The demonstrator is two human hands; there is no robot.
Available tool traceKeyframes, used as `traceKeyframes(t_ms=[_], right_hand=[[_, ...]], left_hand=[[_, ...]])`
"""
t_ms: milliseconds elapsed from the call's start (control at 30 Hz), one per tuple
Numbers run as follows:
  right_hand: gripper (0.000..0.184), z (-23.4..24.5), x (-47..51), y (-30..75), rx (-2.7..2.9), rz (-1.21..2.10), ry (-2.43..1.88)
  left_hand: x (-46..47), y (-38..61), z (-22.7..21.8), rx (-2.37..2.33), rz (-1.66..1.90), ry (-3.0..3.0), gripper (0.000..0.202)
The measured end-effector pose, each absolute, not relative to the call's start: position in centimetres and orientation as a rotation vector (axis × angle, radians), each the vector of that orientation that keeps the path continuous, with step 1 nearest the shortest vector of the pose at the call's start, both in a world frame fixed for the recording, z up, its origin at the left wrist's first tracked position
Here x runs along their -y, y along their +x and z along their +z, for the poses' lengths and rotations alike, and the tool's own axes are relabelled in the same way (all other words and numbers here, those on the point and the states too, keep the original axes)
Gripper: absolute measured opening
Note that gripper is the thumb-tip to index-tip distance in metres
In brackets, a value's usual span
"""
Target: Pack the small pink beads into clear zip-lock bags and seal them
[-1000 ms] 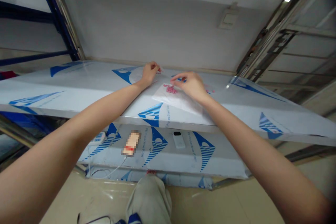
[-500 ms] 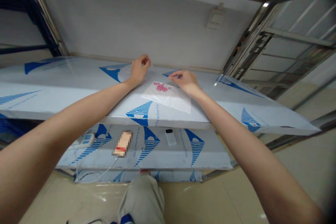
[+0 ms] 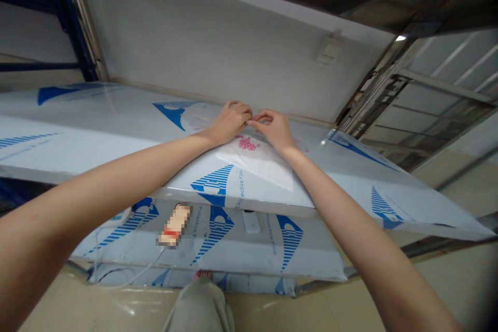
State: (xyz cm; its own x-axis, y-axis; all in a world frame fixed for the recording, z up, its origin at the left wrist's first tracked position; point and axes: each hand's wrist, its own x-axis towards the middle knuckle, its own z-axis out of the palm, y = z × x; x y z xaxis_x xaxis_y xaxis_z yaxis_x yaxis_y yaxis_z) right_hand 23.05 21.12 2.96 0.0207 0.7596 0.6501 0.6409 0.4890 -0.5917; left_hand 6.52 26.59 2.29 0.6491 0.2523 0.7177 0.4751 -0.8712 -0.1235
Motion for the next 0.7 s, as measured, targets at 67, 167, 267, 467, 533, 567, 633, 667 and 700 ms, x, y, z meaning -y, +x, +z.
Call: traceKeyframes(t_ms=[67, 167, 267, 467, 533, 567, 633, 667, 700], right_hand=[[0.018, 3.0, -21.2, 23.0, 1.663, 0.117, -1.210], [0.014, 3.0, -21.3, 23.1, 1.631, 0.165, -1.197], [0.008, 2.8, -21.7, 23.2, 1.590, 0.208, -1.207], [0.004, 2.6, -22.3, 23.3, 1.525, 0.324, -1.151], [0.004, 2.6, -22.4, 23.4, 1.496, 0.390, -1.142], [0.005, 2.6, -22.4, 23.5, 1.487, 0.420, -1.148], [0.006, 2.6, -22.4, 23.7, 1.496, 0.450, -1.175], [0.006, 2.5, -22.4, 23.8, 1.508, 0.454, -1.195], [0.005, 2.5, -22.4, 23.9, 1.521, 0.457, -1.216]], left_hand=[[-26.3, 6.7, 2.3, 0.593, -1.037, -2.560, 0.027], [-26.0, 6.8, 2.4, 0.655, -1.025, -2.557, 0.028], [-25.9, 6.8, 2.5, 0.695, -1.026, -2.589, 0.026], [-25.5, 6.7, 2.8, 0.775, -1.128, -2.684, 0.020], [-25.6, 6.6, 2.9, 0.792, -1.162, -2.725, 0.020], [-25.7, 6.6, 2.9, 0.797, -1.172, -2.746, 0.020], [-25.9, 6.5, 2.9, 0.792, -1.150, -2.791, 0.020], [-26.0, 6.4, 2.8, 0.784, -1.118, -2.807, 0.020], [-26.1, 6.4, 2.8, 0.776, -1.079, -2.815, 0.022]])
